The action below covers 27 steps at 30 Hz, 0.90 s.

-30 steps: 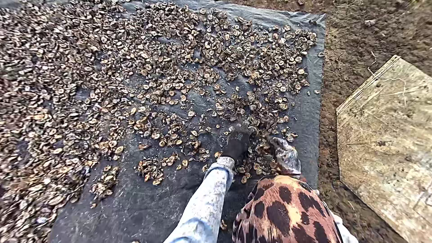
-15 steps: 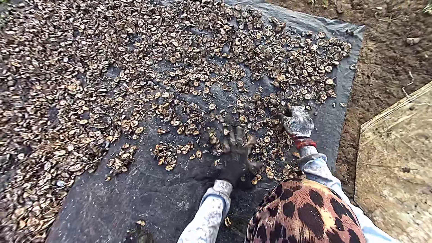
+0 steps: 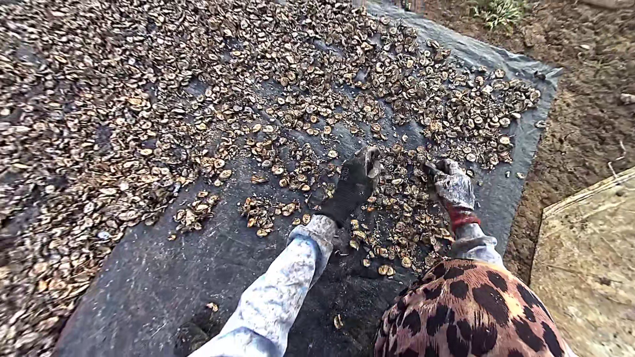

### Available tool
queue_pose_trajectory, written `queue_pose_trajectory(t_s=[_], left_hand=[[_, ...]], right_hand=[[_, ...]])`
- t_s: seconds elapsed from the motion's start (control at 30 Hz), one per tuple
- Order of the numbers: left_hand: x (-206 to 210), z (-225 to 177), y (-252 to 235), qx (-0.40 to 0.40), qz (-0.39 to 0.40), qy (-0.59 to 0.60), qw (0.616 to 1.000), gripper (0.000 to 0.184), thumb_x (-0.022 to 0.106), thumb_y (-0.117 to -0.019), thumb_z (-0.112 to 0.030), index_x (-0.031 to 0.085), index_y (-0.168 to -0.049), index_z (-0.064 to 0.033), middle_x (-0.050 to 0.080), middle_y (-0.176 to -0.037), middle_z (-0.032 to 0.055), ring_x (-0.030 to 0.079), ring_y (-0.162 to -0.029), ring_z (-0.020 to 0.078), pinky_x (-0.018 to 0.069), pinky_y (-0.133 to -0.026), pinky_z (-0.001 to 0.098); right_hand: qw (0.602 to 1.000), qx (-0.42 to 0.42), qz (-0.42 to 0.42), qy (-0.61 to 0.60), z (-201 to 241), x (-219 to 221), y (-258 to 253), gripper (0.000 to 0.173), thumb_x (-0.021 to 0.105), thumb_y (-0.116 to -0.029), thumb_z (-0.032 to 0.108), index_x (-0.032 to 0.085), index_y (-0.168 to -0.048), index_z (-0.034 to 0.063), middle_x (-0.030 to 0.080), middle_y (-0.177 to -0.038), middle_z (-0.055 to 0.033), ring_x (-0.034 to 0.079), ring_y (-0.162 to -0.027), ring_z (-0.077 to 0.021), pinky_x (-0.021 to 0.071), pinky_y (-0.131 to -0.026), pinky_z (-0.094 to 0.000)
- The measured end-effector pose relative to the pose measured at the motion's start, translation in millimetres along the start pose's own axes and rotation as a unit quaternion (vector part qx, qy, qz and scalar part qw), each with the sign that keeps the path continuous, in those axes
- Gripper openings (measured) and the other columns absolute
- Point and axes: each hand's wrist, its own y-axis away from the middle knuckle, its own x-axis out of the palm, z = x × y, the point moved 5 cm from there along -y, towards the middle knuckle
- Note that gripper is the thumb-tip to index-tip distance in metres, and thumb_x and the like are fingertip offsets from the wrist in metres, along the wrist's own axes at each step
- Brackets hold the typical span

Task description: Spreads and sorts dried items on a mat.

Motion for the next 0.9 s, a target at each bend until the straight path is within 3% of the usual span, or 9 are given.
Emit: queue_pose_trajectory(t_s=[0.07, 0.13, 0.2, 0.3, 0.43, 0.5, 0.57, 0.73, 0.9], left_hand=[[-14, -13, -9, -0.004, 0.095, -0.011, 0.995, 0.059, 0.058, -0.1008, -0.008, 0.037, -0.155, 0.0008, 0.046, -0.154, 0.0255, 0.045, -0.143, 0.0369, 0.0338, -0.119, 0.0518], [-32, -4, -3, -0.040, 0.192, -0.081, 0.977, 0.058, 0.049, -0.1071, -0.014, 0.028, -0.160, -0.0002, 0.039, -0.158, 0.0261, 0.042, -0.146, 0.0378, 0.0332, -0.118, 0.0537], [-63, 11, 7, -0.059, 0.205, -0.121, 0.969, 0.049, 0.052, -0.1066, -0.016, 0.041, -0.152, -0.0014, 0.053, -0.144, 0.0255, 0.055, -0.131, 0.0389, 0.0440, -0.107, 0.0562], [-123, 21, 33, -0.091, 0.244, -0.156, 0.953, 0.046, 0.057, -0.1051, -0.022, 0.047, -0.144, 0.0004, 0.060, -0.129, 0.0251, 0.062, -0.117, 0.0370, 0.0485, -0.100, 0.0557], [-169, 104, 77, 0.182, 0.143, -0.240, 0.943, 0.053, 0.061, -0.0961, -0.051, 0.065, -0.127, -0.0083, 0.070, -0.113, 0.0124, 0.067, -0.107, 0.0273, 0.0555, -0.091, 0.0517], [-204, 114, 112, 0.089, 0.237, -0.249, 0.935, 0.059, 0.058, -0.1017, -0.043, 0.049, -0.150, -0.0093, 0.056, -0.145, 0.0165, 0.053, -0.134, 0.0330, 0.0426, -0.109, 0.0558], [-226, 153, 140, 0.069, 0.194, -0.195, 0.959, 0.067, 0.058, -0.1003, -0.042, 0.037, -0.160, -0.0200, 0.039, -0.163, 0.0119, 0.037, -0.150, 0.0311, 0.0319, -0.120, 0.0553], [-347, 326, 186, -0.145, 0.001, -0.202, 0.969, 0.064, 0.061, -0.1009, -0.035, 0.039, -0.159, -0.0215, 0.035, -0.165, 0.0134, 0.031, -0.153, 0.0358, 0.0255, -0.121, 0.0611], [-495, 526, 239, -0.419, -0.186, -0.226, 0.860, 0.070, 0.051, -0.1036, -0.051, 0.034, -0.161, -0.0143, 0.028, -0.163, 0.0292, 0.026, -0.148, 0.0555, 0.0279, -0.110, 0.0785]], right_hand=[[0.996, -0.054, 0.035, 0.069, 5, 15, -20, 0.063, 0.068, -0.0956, 0.049, 0.047, -0.153, 0.0329, 0.048, -0.156, -0.0143, 0.050, -0.136, -0.0449, 0.0406, -0.100, -0.0753], [0.977, -0.080, 0.084, 0.181, 4, 49, -36, 0.083, 0.070, -0.0928, 0.048, 0.028, -0.163, 0.0318, 0.016, -0.169, -0.0244, 0.030, -0.146, -0.0557, 0.0342, -0.103, -0.0800], [0.956, -0.101, 0.111, 0.252, 5, 82, -29, 0.072, 0.065, -0.0979, 0.032, 0.033, -0.162, 0.0210, 0.024, -0.164, -0.0314, 0.036, -0.142, -0.0570, 0.0351, -0.106, -0.0753], [0.939, -0.105, 0.143, 0.296, 22, 84, -21, 0.050, 0.050, -0.1055, 0.020, 0.046, -0.156, 0.0181, 0.055, -0.148, -0.0227, 0.051, -0.137, -0.0455, 0.0378, -0.111, -0.0666], [0.943, -0.062, 0.114, 0.305, 81, 63, -38, 0.048, 0.047, -0.1068, 0.039, 0.059, -0.142, 0.0076, 0.061, -0.136, -0.0300, 0.055, -0.130, -0.0502, 0.0391, -0.105, -0.0720], [0.923, -0.070, 0.151, 0.346, 105, 72, -46, 0.053, 0.048, -0.1065, 0.042, 0.060, -0.138, 0.0017, 0.060, -0.136, -0.0332, 0.054, -0.130, -0.0519, 0.0383, -0.105, -0.0726], [0.859, -0.098, 0.255, 0.434, 116, 88, -49, 0.053, 0.053, -0.1056, 0.038, 0.060, -0.136, -0.0051, 0.058, -0.138, -0.0343, 0.051, -0.135, -0.0508, 0.0352, -0.111, -0.0700], [0.737, -0.222, 0.413, 0.488, 238, 147, 10, 0.059, 0.062, -0.1012, 0.042, 0.049, -0.153, 0.0165, 0.039, -0.158, -0.0285, 0.044, -0.141, -0.0494, 0.0324, -0.114, -0.0681], [0.719, -0.334, 0.425, 0.436, 407, 303, 87, 0.068, 0.053, -0.1026, 0.051, 0.028, -0.163, 0.0324, 0.027, -0.168, -0.0189, 0.042, -0.145, -0.0444, 0.0363, -0.112, -0.0678]])
